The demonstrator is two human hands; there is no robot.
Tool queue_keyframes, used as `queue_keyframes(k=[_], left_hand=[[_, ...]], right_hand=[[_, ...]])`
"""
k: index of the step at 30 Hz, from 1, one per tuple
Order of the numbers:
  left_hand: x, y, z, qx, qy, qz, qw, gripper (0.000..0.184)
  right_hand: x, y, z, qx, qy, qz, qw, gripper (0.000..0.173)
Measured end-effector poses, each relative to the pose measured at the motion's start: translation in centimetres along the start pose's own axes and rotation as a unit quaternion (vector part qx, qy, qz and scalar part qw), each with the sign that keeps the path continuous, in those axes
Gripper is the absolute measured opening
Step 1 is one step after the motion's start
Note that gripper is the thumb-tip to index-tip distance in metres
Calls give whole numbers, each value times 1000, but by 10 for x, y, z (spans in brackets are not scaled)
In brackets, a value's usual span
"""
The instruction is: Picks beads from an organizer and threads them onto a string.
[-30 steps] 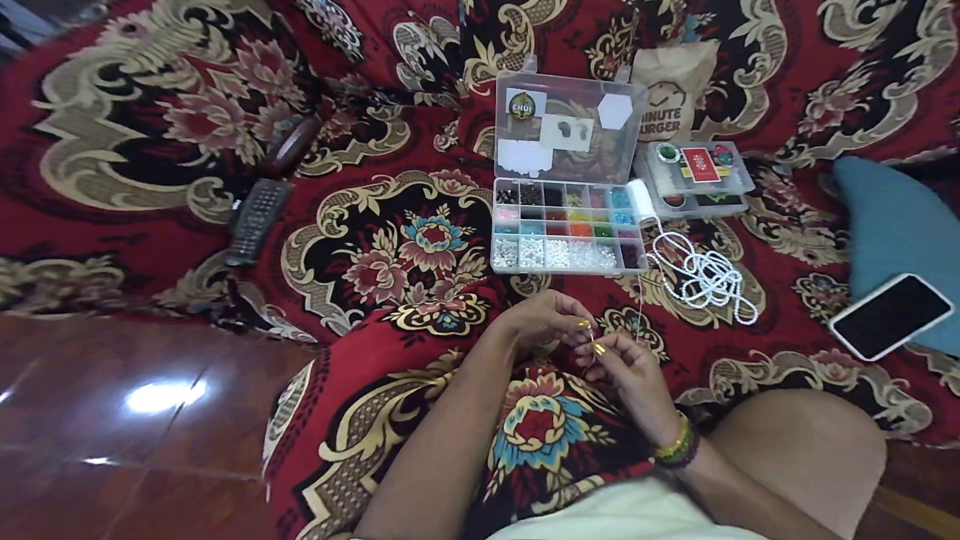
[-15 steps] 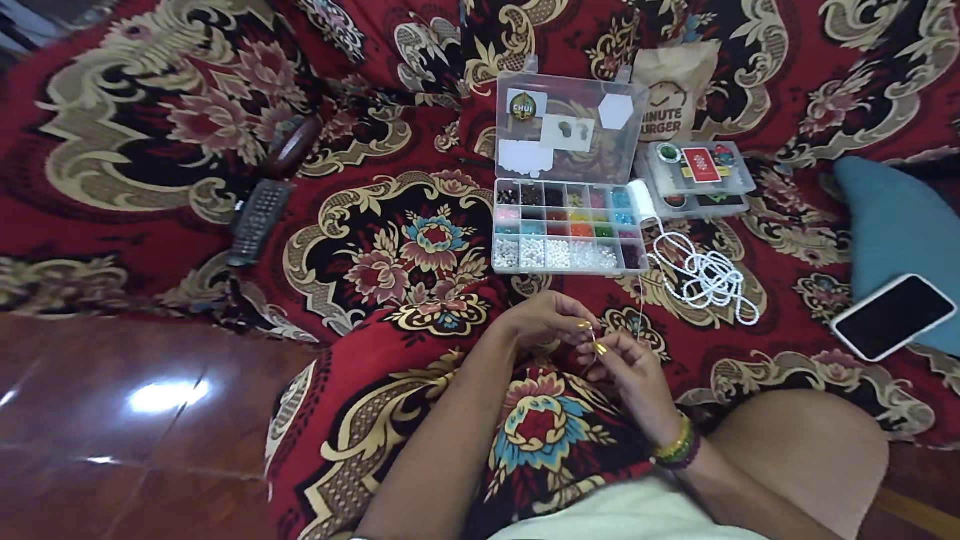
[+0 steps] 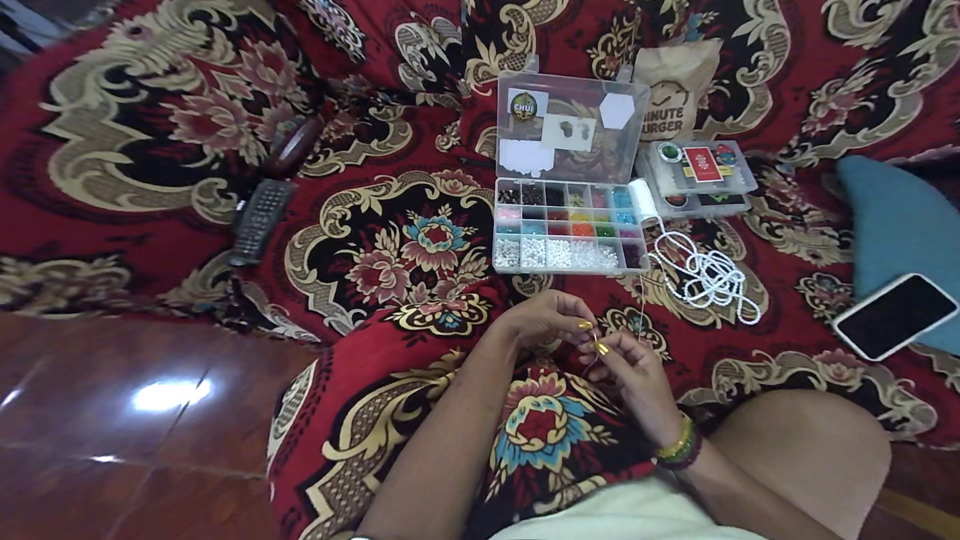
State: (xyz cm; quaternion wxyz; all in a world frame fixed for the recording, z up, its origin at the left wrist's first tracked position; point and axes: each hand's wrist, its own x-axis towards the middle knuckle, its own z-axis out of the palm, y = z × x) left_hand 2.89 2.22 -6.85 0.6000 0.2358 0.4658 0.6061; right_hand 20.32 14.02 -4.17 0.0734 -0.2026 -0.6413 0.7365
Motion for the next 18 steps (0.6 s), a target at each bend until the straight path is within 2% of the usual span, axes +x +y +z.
queue_keyframes(k=[18], left_hand=[[-1, 0, 1, 19, 16, -5, 1000, 16]], right_hand=[[0, 1, 0, 3, -3, -2, 1000, 16]])
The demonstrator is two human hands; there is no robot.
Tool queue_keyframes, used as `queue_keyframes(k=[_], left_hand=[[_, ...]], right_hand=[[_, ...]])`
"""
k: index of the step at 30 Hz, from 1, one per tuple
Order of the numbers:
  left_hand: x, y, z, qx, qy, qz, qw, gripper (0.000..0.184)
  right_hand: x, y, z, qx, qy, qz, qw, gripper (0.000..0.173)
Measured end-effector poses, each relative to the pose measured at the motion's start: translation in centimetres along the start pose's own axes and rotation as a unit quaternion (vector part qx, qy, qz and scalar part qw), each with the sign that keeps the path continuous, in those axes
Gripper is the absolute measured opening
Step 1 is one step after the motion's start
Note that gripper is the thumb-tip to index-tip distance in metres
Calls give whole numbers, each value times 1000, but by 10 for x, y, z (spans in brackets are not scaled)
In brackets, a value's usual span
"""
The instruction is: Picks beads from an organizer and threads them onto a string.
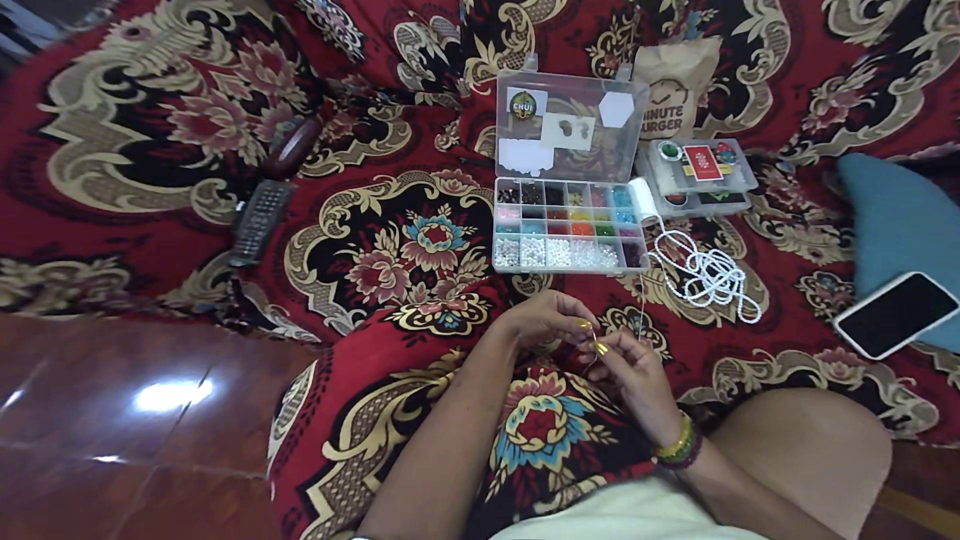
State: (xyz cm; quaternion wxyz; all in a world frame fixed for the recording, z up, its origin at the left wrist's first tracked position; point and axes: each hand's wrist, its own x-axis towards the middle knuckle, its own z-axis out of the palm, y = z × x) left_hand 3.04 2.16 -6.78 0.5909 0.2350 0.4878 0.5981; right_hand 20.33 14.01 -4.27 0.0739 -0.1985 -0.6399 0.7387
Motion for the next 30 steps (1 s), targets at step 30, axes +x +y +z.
queue_keyframes(k=[30], left_hand=[[1, -1, -2, 42, -30, 5, 999, 16]], right_hand=[[-1, -2, 1, 3, -8, 17, 1000, 16]])
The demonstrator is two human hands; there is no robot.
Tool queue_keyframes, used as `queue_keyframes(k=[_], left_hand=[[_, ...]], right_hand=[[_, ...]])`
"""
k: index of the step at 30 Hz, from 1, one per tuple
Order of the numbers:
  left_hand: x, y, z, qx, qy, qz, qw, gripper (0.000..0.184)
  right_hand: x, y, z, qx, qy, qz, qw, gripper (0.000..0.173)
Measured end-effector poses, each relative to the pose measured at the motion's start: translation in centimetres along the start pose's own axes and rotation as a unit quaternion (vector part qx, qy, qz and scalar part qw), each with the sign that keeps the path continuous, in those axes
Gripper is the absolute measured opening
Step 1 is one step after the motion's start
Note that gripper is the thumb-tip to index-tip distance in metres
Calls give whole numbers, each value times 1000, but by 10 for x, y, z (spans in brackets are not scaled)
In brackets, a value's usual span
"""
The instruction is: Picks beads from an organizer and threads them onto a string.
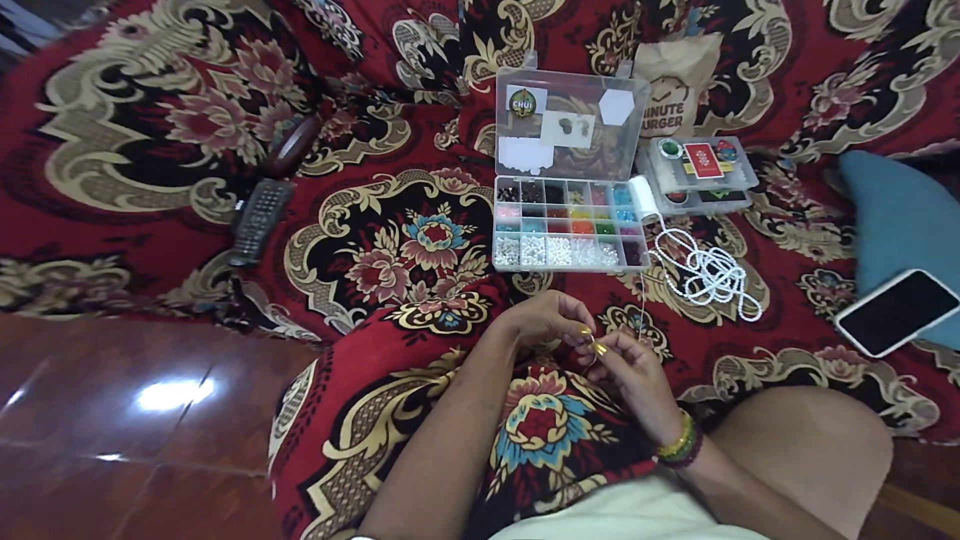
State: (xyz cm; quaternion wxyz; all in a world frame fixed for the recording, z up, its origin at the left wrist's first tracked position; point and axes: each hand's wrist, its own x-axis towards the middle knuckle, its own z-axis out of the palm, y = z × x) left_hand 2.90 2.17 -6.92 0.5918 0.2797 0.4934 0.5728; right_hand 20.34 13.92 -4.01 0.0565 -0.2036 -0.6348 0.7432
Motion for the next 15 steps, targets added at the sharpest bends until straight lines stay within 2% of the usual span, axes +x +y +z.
queue_keyframes(k=[8, 15], left_hand=[[-1, 0, -1, 33, -34, 13, 999, 13], [1, -2, -1, 41, -23, 42, 998, 12]], right_hand=[[0, -2, 1, 4, -7, 11, 1000, 16], [1, -2, 2, 2, 4, 12, 1000, 13]])
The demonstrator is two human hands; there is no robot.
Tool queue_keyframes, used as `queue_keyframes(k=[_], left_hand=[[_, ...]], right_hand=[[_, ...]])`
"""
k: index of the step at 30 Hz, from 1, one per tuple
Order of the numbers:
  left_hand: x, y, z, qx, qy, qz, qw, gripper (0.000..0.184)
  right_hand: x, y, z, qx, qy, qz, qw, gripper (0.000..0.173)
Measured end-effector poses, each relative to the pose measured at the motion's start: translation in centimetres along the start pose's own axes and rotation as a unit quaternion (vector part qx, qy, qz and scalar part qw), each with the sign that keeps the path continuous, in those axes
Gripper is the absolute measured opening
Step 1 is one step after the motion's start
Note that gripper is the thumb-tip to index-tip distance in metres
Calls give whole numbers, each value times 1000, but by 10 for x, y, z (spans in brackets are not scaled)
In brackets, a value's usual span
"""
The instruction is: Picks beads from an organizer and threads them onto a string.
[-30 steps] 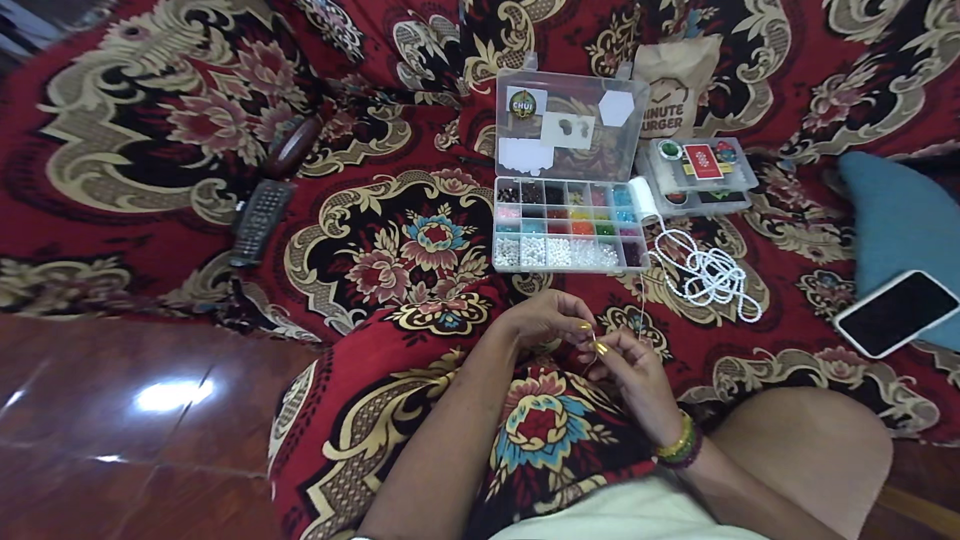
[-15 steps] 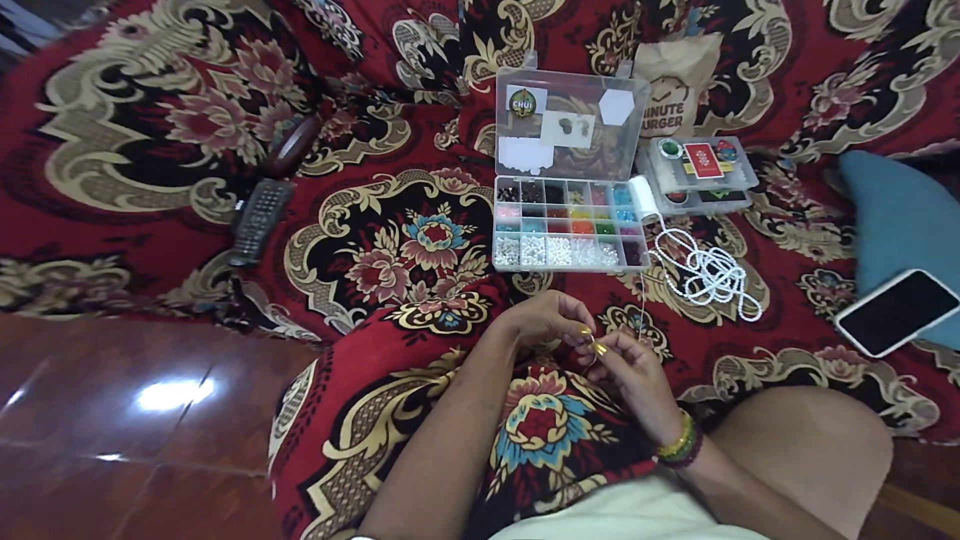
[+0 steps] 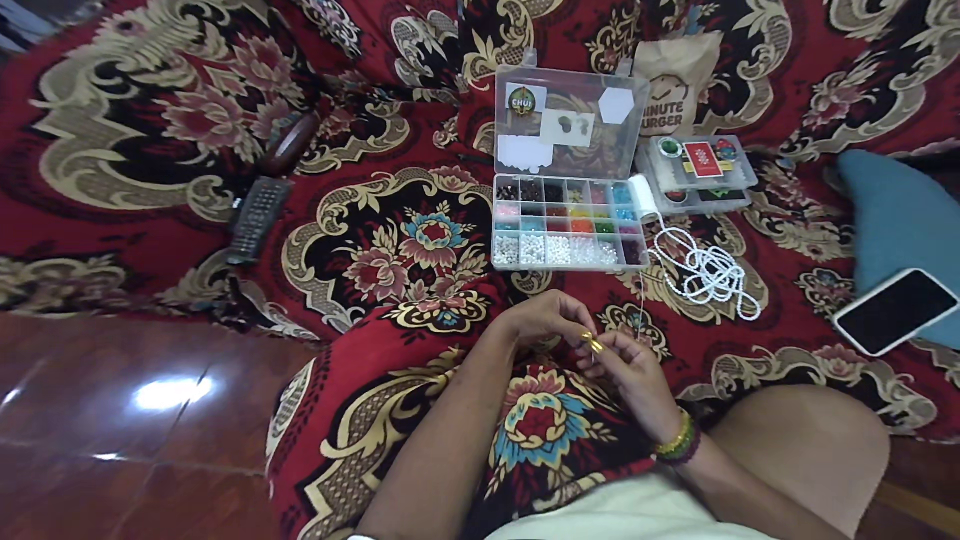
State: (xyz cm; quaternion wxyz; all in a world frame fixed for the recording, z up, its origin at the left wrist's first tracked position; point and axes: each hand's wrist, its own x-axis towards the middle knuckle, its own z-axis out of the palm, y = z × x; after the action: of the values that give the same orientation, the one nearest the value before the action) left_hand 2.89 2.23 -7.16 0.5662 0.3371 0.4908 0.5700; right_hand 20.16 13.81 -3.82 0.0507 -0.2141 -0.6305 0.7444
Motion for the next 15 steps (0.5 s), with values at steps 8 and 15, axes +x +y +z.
queue_keyframes(k=[8, 15], left_hand=[[3, -2, 1, 27, 32, 34, 999, 11], [5, -1, 2, 36, 49, 20, 998, 12]], right_hand=[[1, 0, -1, 8, -3, 16, 1000, 17], [2, 1, -2, 19, -27, 34, 999, 28]])
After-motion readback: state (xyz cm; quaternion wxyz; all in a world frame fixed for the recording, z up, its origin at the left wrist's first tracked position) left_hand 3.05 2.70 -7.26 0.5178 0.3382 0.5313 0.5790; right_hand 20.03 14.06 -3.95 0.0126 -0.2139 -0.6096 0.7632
